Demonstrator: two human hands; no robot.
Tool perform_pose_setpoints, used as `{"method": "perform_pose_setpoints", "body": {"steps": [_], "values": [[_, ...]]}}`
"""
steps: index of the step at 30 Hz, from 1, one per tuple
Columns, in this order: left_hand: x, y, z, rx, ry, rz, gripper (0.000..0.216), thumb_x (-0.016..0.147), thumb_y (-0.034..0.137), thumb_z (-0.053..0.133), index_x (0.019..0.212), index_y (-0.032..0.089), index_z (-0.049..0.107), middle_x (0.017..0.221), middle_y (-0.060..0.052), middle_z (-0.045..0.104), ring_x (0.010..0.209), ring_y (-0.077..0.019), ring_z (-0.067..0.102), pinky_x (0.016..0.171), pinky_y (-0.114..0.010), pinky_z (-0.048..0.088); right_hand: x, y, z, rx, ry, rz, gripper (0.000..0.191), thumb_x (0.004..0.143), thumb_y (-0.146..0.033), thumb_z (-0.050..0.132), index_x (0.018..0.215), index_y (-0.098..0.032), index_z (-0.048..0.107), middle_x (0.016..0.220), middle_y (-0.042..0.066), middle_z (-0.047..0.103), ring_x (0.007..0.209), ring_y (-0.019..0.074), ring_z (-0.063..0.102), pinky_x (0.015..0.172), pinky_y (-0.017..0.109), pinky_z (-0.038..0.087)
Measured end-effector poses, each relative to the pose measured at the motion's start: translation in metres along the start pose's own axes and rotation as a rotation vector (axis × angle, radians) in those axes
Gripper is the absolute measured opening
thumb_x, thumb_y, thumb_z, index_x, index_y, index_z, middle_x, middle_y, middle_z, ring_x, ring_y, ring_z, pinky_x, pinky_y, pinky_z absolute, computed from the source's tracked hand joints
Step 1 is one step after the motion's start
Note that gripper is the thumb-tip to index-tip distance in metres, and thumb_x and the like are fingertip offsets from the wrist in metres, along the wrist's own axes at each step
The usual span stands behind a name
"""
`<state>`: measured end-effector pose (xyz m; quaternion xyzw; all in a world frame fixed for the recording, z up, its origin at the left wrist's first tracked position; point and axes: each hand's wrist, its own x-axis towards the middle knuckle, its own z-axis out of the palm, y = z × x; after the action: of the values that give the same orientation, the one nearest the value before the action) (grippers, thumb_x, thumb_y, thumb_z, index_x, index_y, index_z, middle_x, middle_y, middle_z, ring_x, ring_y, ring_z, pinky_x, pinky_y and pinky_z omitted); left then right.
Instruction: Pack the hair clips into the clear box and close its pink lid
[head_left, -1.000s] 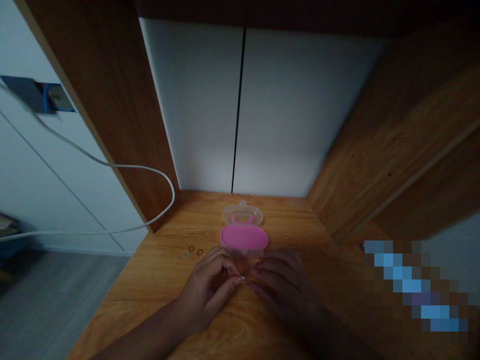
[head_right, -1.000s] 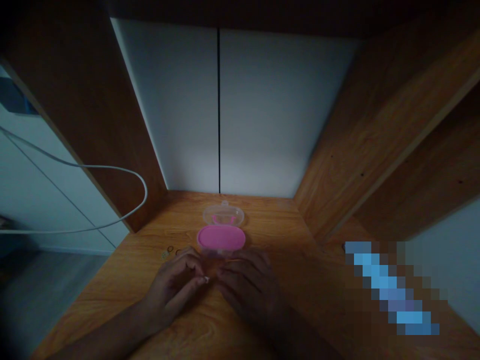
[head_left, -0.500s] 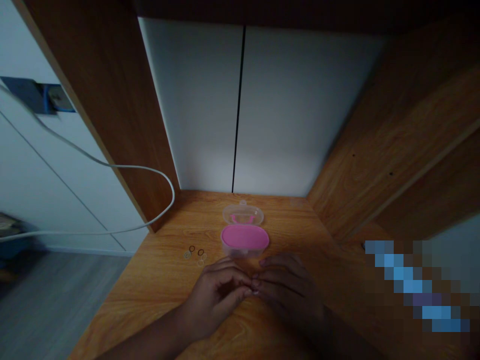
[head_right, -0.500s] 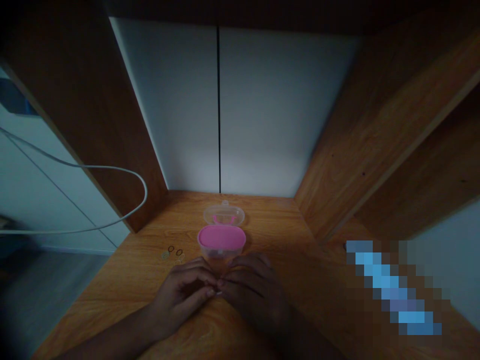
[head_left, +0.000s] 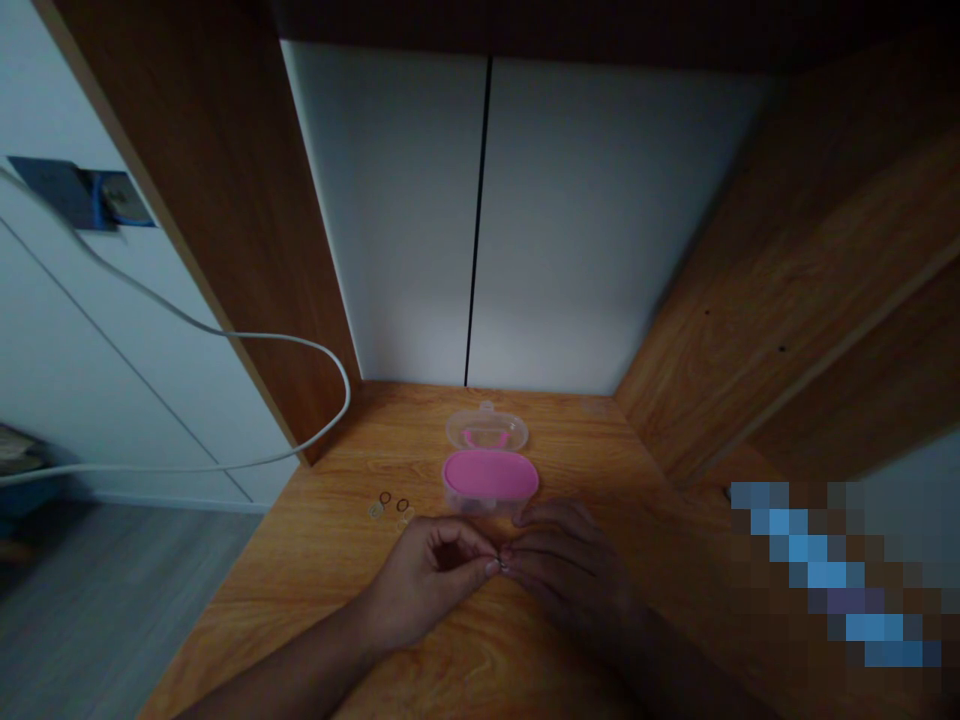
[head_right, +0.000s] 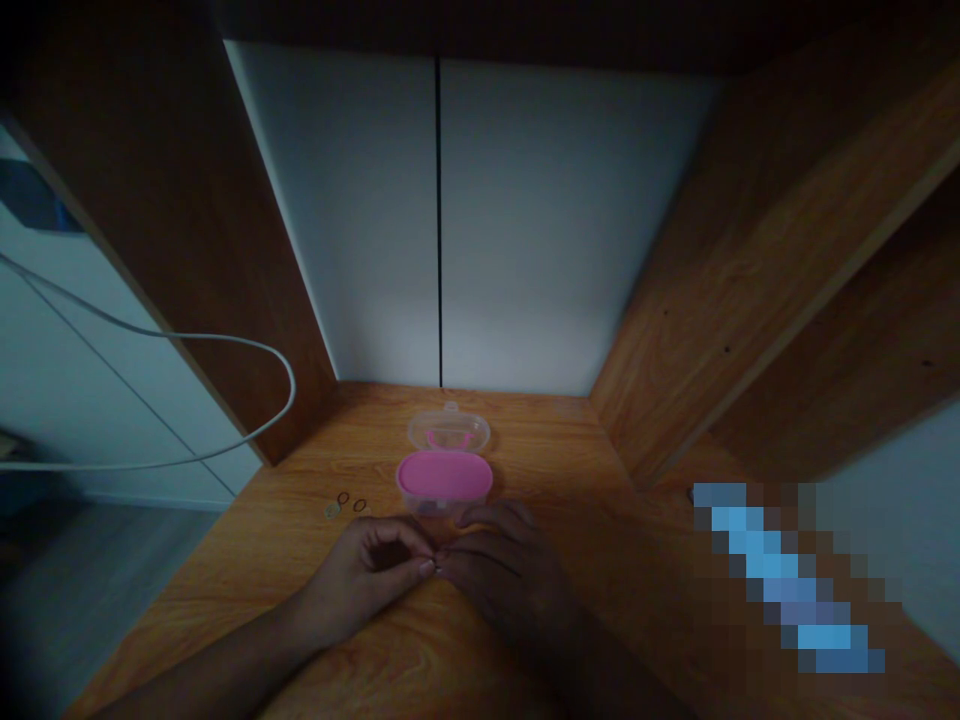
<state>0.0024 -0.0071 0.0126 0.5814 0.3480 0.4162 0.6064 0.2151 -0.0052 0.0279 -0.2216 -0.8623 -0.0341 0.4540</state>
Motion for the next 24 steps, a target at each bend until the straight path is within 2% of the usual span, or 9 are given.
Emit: {"method": "perform_pose_setpoints", "body": {"steps": [6,14,20,24], "values": [[0.0021,-0.0007,-0.0017,0.016,0.037,-0.010,0.019,0.074,0.034,0.082,0.079,0.016,0.078,0.083,-0.008,0.079,0.075,-0.0186,0.072,0.074,-0.030,0.056,0.0018,-0.0007,-0.0008,0.008,-0.044,0.047,0.008,0.093,-0.020,0.064,0.099,-0.023,0.068,0.086,0.000,0.076,0.096,0.0182,0.067,0.082,0.033,0.054],[0.0010,0.0022,-0.0016,0.004,0.010,0.050,0.018,0.074,0.031,0.082,0.078,0.015,0.076,0.083,-0.008,0.078,0.076,-0.0187,0.072,0.074,-0.031,0.058,0.0059,-0.0017,-0.0045,0.038,-0.071,0.032,0.007,0.095,-0.022,0.061,0.097,-0.021,0.068,0.087,0.002,0.076,0.094,0.0180,0.066,0.083,0.034,0.053],[0.0011,0.0047,-0.0015,0.010,0.021,0.089,0.019,0.073,0.031,0.082,0.077,0.013,0.075,0.079,-0.008,0.076,0.072,-0.0167,0.069,0.072,-0.029,0.055,0.0062,-0.0048,-0.0031,0.035,-0.095,0.040,0.007,0.091,-0.023,0.068,0.098,-0.021,0.067,0.090,0.002,0.076,0.094,0.0174,0.066,0.087,0.034,0.053],[0.0009,0.0032,-0.0015,-0.017,0.000,0.058,0.019,0.073,0.031,0.083,0.078,0.014,0.076,0.080,-0.008,0.076,0.073,-0.0165,0.069,0.072,-0.028,0.054,0.0039,-0.0036,-0.0019,0.022,-0.090,0.052,0.012,0.088,-0.024,0.071,0.099,-0.020,0.067,0.090,0.003,0.075,0.095,0.0185,0.066,0.086,0.035,0.054]]}}
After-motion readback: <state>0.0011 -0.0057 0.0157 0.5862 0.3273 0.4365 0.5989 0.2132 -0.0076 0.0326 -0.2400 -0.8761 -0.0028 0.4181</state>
